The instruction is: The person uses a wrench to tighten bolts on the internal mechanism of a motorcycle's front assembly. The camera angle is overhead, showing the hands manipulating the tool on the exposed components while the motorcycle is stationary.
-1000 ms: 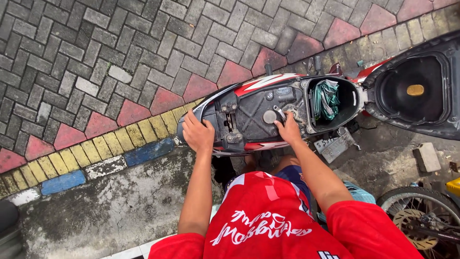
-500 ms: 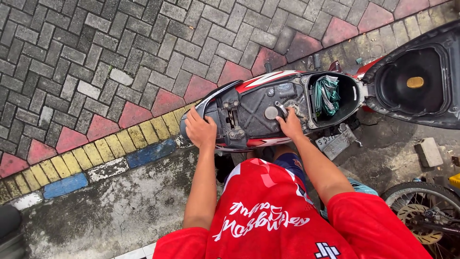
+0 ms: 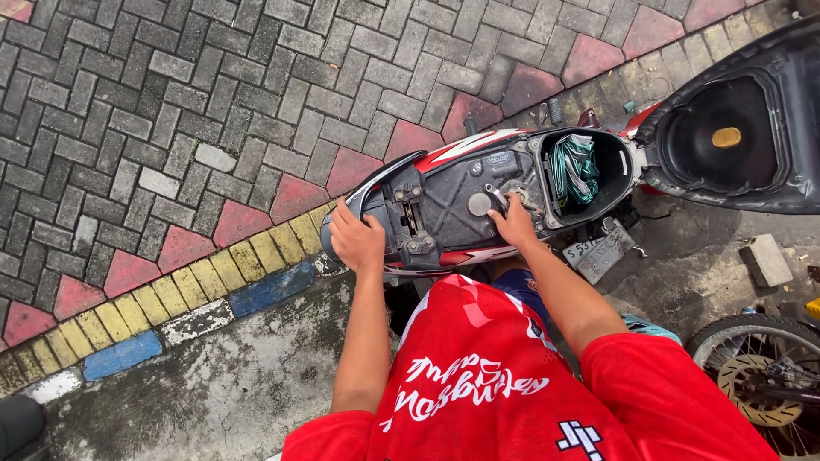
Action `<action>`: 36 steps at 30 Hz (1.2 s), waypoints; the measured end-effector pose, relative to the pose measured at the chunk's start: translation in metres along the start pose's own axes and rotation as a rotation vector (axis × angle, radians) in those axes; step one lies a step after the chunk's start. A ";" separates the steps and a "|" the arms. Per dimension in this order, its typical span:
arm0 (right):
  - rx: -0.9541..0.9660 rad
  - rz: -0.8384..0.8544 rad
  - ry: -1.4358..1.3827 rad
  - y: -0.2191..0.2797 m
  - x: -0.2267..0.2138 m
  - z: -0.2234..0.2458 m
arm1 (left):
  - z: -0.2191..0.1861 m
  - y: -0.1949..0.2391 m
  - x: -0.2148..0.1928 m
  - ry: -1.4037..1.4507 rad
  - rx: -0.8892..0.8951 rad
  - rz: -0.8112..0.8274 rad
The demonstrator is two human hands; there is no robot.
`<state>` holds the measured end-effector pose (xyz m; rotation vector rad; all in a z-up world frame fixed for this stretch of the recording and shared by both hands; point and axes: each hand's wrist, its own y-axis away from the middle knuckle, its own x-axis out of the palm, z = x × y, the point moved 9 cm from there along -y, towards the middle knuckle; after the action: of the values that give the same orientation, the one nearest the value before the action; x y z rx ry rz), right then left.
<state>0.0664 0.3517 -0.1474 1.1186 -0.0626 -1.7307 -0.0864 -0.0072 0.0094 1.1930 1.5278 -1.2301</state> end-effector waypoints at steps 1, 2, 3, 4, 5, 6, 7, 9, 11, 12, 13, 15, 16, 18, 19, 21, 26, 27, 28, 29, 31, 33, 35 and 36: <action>-0.002 -0.003 -0.002 -0.002 -0.001 0.000 | -0.001 -0.002 0.000 0.002 0.002 -0.003; -0.002 -0.003 -0.005 -0.004 0.000 0.000 | -0.001 -0.003 0.001 -0.016 0.002 -0.003; 0.005 0.006 -0.004 0.001 0.003 -0.006 | 0.002 0.005 0.001 -0.037 -0.001 0.008; 0.011 0.012 0.000 -0.002 0.002 -0.007 | 0.000 0.001 0.005 -0.039 -0.003 0.016; 0.000 0.006 0.015 -0.004 0.002 -0.005 | 0.001 0.000 0.004 -0.023 -0.005 0.005; -0.011 0.001 0.031 -0.005 0.002 -0.003 | 0.002 0.000 0.002 -0.007 -0.006 -0.006; -0.026 -0.001 0.033 -0.005 0.002 0.000 | 0.003 0.001 0.000 -0.005 -0.014 -0.019; 0.003 0.015 0.026 -0.001 0.002 -0.003 | 0.001 0.003 -0.001 -0.002 -0.010 -0.005; -0.010 0.009 0.019 -0.002 0.000 0.003 | 0.001 -0.001 0.001 -0.005 -0.007 -0.014; -0.016 0.007 0.014 0.000 0.000 0.003 | 0.002 0.001 0.002 -0.008 -0.004 -0.016; -0.012 0.008 0.014 0.002 0.000 0.002 | 0.002 0.002 0.002 -0.010 -0.002 -0.012; -0.013 0.008 0.013 0.001 -0.002 0.006 | 0.001 -0.001 0.000 -0.014 -0.001 -0.013; -0.015 0.007 0.011 0.002 -0.002 0.007 | 0.000 -0.001 -0.003 -0.014 0.001 -0.017; -0.005 0.007 0.006 0.003 -0.002 0.006 | -0.001 -0.001 -0.003 -0.024 -0.001 0.009; 0.006 0.010 0.010 0.003 -0.002 0.002 | -0.003 0.000 -0.002 -0.024 0.000 0.020; -0.007 0.011 0.016 -0.003 0.000 0.005 | -0.001 -0.003 -0.005 -0.024 -0.005 -0.001; 0.001 0.034 0.021 0.001 0.000 0.008 | -0.002 -0.003 -0.003 -0.026 -0.007 0.021; 0.004 0.041 0.033 0.002 0.000 0.008 | -0.001 -0.001 -0.004 -0.038 -0.011 0.026; 0.004 0.046 0.038 0.001 0.000 0.004 | 0.000 0.002 -0.004 -0.039 -0.017 0.030; 0.009 0.058 0.037 -0.003 0.001 0.003 | -0.001 0.000 -0.004 -0.038 -0.016 0.029; 0.010 0.064 0.038 -0.020 0.002 -0.008 | -0.003 -0.002 -0.004 -0.031 -0.017 0.024; -0.001 0.131 0.178 -0.042 0.011 -0.027 | -0.001 0.000 -0.004 -0.040 -0.023 0.041; 0.008 0.171 0.055 -0.034 -0.004 -0.015 | 0.000 0.001 -0.003 -0.038 -0.021 0.033; 0.020 0.207 -0.071 -0.031 -0.011 -0.009 | -0.001 0.000 -0.002 -0.035 -0.012 0.023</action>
<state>0.0510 0.3785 -0.1612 1.0273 -0.2318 -1.5868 -0.0856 -0.0067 0.0114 1.1726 1.4899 -1.2186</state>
